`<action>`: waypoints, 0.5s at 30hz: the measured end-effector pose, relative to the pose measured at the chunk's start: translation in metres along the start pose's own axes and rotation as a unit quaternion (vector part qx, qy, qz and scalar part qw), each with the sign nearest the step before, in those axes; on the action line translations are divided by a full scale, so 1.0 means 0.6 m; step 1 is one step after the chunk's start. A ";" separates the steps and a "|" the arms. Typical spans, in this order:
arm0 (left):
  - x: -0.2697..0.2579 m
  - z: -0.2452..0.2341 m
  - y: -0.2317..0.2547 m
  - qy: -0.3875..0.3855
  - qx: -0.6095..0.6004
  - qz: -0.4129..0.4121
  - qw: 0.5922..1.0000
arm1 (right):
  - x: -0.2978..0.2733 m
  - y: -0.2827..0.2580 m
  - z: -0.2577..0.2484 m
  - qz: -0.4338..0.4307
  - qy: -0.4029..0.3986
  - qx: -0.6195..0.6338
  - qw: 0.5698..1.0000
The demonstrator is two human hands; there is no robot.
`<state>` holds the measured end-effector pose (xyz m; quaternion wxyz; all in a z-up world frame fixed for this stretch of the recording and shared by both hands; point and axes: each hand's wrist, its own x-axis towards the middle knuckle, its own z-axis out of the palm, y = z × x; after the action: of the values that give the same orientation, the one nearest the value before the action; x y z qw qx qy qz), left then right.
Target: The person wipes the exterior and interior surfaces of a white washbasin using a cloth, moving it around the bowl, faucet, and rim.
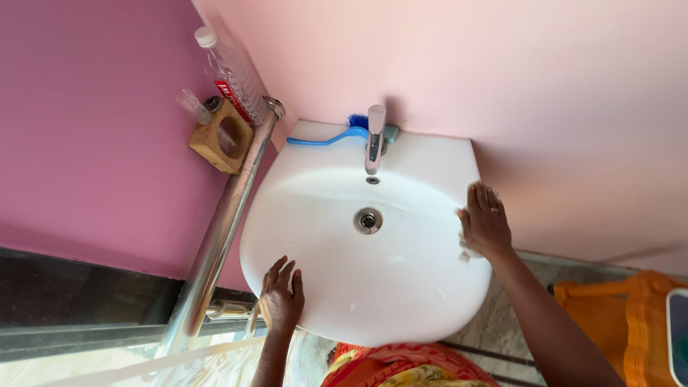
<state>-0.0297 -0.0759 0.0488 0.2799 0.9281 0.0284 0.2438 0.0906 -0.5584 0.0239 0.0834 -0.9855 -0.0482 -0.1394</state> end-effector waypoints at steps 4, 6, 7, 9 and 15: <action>0.006 -0.006 0.018 0.002 0.024 -0.018 1.000 | 0.135 0.009 0.049 -0.017 0.026 -0.033 0.999; 0.000 -0.009 0.025 -0.008 0.031 -0.031 0.999 | 0.198 0.005 0.069 -0.013 0.008 -0.026 1.000; 0.003 -0.007 0.024 -0.010 0.034 -0.032 0.999 | 0.230 -0.001 0.075 -0.014 0.007 -0.021 1.000; 0.001 -0.001 0.019 -0.009 0.033 -0.029 0.999 | 0.244 -0.004 0.076 -0.027 -0.007 -0.007 1.000; -0.001 0.004 0.012 0.007 0.058 0.016 0.998 | 0.123 -0.019 -0.020 -0.125 -0.099 -0.076 0.984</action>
<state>-0.0298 -0.0836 0.0504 0.2214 0.9414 0.0295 0.2527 0.1564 -0.5439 0.0577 -0.0151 -0.9841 -0.1687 -0.0541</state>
